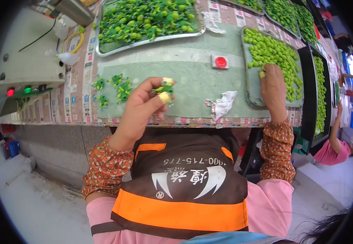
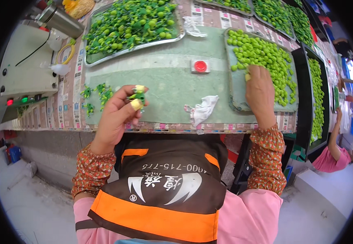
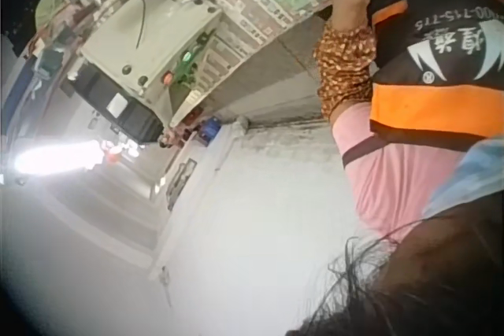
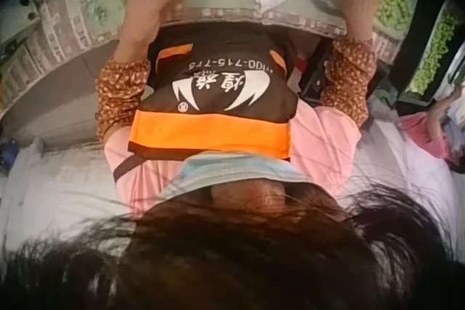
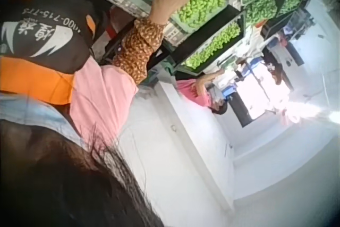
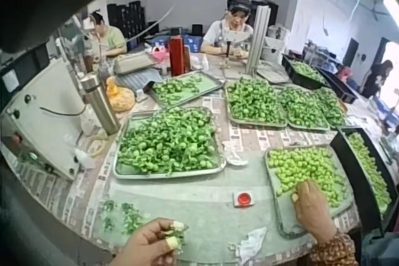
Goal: The person assembles toy frogs by attaching small head pieces to bodies by hand.
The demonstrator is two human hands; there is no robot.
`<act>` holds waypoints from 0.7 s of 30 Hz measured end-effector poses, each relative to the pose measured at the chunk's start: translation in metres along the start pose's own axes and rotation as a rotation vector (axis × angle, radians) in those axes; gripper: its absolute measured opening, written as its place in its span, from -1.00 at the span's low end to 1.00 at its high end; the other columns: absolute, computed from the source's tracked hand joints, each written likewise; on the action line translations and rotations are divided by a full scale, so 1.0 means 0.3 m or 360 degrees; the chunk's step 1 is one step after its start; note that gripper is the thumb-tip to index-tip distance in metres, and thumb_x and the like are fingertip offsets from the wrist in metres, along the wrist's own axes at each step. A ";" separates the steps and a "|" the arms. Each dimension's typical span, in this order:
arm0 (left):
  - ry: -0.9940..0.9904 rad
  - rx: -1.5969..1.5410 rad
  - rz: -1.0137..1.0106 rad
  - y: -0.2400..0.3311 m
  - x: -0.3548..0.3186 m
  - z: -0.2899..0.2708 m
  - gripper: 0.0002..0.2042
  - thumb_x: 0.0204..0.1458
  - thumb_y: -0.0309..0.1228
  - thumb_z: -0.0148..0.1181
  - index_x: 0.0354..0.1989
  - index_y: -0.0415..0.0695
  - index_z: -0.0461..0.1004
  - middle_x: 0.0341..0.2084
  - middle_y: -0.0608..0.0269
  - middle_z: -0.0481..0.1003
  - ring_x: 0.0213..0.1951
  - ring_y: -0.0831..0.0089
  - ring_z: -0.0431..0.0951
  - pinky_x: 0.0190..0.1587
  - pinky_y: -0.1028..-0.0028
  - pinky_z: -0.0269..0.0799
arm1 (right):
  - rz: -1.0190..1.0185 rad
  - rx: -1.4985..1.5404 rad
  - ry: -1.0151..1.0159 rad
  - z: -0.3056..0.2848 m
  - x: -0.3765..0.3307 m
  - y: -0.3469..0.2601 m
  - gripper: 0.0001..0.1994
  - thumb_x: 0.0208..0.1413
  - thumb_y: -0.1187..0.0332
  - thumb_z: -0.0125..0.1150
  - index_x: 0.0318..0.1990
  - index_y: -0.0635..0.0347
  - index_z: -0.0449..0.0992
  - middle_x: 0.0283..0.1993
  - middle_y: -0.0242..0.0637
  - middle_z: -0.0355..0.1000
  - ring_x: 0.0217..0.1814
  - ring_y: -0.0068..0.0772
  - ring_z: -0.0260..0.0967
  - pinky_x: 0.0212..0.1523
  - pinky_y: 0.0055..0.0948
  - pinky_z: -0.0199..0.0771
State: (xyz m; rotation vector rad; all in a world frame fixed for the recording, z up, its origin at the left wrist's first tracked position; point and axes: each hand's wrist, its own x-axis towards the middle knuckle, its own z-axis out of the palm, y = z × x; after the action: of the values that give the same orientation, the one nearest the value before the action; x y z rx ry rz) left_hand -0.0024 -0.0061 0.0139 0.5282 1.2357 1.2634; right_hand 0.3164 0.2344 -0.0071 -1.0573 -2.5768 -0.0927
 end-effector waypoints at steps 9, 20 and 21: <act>-0.0009 -0.0067 -0.0053 -0.051 0.005 0.023 -0.78 0.37 -0.37 0.08 0.13 -0.09 0.42 -0.32 0.43 0.47 -0.44 0.77 0.41 -0.47 0.72 0.32 | 0.0393 0.1223 -0.0096 -0.058 -0.006 -0.124 -0.77 0.25 0.51 0.24 0.04 0.30 0.49 -0.14 -0.27 0.56 -0.21 -0.54 0.48 -0.12 -0.47 0.51; -0.0066 0.0155 0.0027 -0.065 -0.023 0.023 -0.86 0.40 -0.36 -0.01 0.04 -0.06 0.32 -0.39 0.45 0.38 -0.51 0.79 0.26 -0.54 0.71 0.17 | -0.0356 0.0657 -0.0133 -0.022 0.143 -0.300 -0.70 0.05 0.65 0.15 -0.04 0.24 0.49 -0.20 -0.10 0.39 -0.12 0.05 0.37 -0.13 -0.08 0.40; -0.0093 0.0146 0.0084 -0.072 -0.024 0.021 -0.87 0.40 -0.36 -0.02 0.03 -0.06 0.30 -0.41 0.45 0.35 -0.52 0.79 0.24 -0.55 0.71 0.14 | -0.0365 0.0656 -0.0136 -0.016 0.152 -0.299 -0.70 0.05 0.65 0.15 -0.04 0.24 0.49 -0.20 -0.10 0.39 -0.12 0.05 0.37 -0.13 -0.08 0.40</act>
State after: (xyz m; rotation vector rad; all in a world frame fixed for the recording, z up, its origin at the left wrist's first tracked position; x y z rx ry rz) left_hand 0.0133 -0.0170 0.0003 0.6633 1.2422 1.2310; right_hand 0.2258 0.1994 0.0196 -0.6268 -2.6220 0.4175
